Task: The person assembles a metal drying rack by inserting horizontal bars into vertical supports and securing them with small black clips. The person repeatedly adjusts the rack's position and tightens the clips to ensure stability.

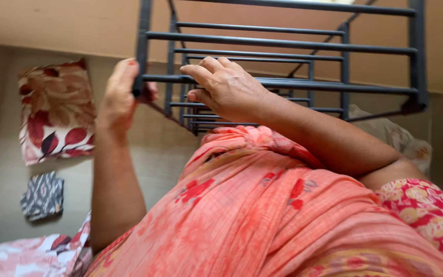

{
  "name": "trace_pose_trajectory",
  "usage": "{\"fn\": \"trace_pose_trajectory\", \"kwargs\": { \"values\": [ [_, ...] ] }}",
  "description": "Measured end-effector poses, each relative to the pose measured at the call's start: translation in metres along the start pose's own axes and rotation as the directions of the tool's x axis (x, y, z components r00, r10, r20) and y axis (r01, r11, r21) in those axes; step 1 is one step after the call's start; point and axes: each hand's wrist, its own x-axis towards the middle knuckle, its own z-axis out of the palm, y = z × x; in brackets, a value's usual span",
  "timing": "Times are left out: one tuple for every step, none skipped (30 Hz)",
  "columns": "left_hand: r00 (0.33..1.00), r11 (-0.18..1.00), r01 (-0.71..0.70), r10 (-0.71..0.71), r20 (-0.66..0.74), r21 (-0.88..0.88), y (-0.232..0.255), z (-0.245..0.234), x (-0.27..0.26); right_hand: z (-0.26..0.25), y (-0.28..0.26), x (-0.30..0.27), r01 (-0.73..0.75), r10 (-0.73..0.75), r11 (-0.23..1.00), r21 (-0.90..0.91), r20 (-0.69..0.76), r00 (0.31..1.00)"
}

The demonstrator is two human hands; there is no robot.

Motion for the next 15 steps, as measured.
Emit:
{"fn": "trace_pose_trajectory", "kwargs": {
  "values": [
    [0.990,0.996,0.028,-0.017,-0.140,0.079,0.010,0.003,0.002,-0.014,0.010,-0.017,-0.006,0.006,1.000,0.019,0.001,1.000],
    [0.966,0.956,-0.035,0.106,-0.235,0.290,0.021,0.008,-0.001,-0.029,0.022,-0.033,-0.080,0.082,0.996,0.048,-0.037,0.996],
    [0.921,0.869,-0.077,0.250,-0.299,0.489,0.032,0.018,-0.003,-0.049,0.035,-0.054,-0.151,0.157,0.985,0.080,-0.075,0.985],
    [0.862,0.674,-0.172,0.456,-0.222,0.718,0.042,0.033,-0.006,-0.066,0.048,-0.076,-0.208,0.221,0.971,0.122,-0.113,0.969],
    [0.775,0.412,-0.235,0.625,-0.086,0.880,0.052,0.051,-0.010,-0.085,0.061,-0.100,-0.250,0.258,0.966,0.065,-0.197,0.946],
    [0.738,0.284,-0.296,0.674,0.029,0.912,0.056,0.079,-0.009,-0.104,0.077,-0.125,-0.285,0.278,0.958,0.015,-0.277,0.920],
    [0.687,0.149,-0.348,0.713,0.143,0.925,0.060,0.106,-0.007,-0.119,0.090,-0.152,-0.373,0.391,0.920,0.122,-0.363,0.846],
    [0.694,0.156,-0.447,0.681,0.232,0.881,0.058,0.141,-0.002,-0.129,0.104,-0.178,-0.435,0.497,0.868,0.240,-0.424,0.757],
    [0.696,0.175,-0.539,0.644,0.318,0.824,0.055,0.174,0.004,-0.141,0.118,-0.203,-0.450,0.518,0.855,0.258,-0.479,0.709],
    [0.647,0.149,-0.658,0.613,0.453,0.738,0.048,0.206,0.006,-0.148,0.130,-0.223,-0.459,0.534,0.843,0.280,-0.529,0.659],
    [0.604,0.081,-0.730,0.541,0.585,0.679,0.040,0.237,0.011,-0.152,0.142,-0.241,-0.505,0.644,0.765,0.399,-0.494,0.584],
    [0.571,0.069,-0.771,0.516,0.639,0.633,0.031,0.269,0.014,-0.156,0.151,-0.258,-0.540,0.745,0.667,0.513,-0.442,0.500],
    [0.554,0.024,-0.783,0.479,0.681,0.621,0.023,0.296,0.015,-0.156,0.159,-0.270,-0.560,0.831,0.554,0.616,-0.373,0.413],
    [0.532,-0.024,-0.798,0.443,0.722,0.603,0.014,0.320,0.018,-0.152,0.167,-0.279,-0.478,0.859,0.469,0.743,-0.258,0.442],
    [0.528,-0.078,-0.795,0.398,0.750,0.602,0.006,0.342,0.021,-0.147,0.172,-0.285,-0.392,0.865,0.358,0.847,-0.143,0.481]
  ]
}}
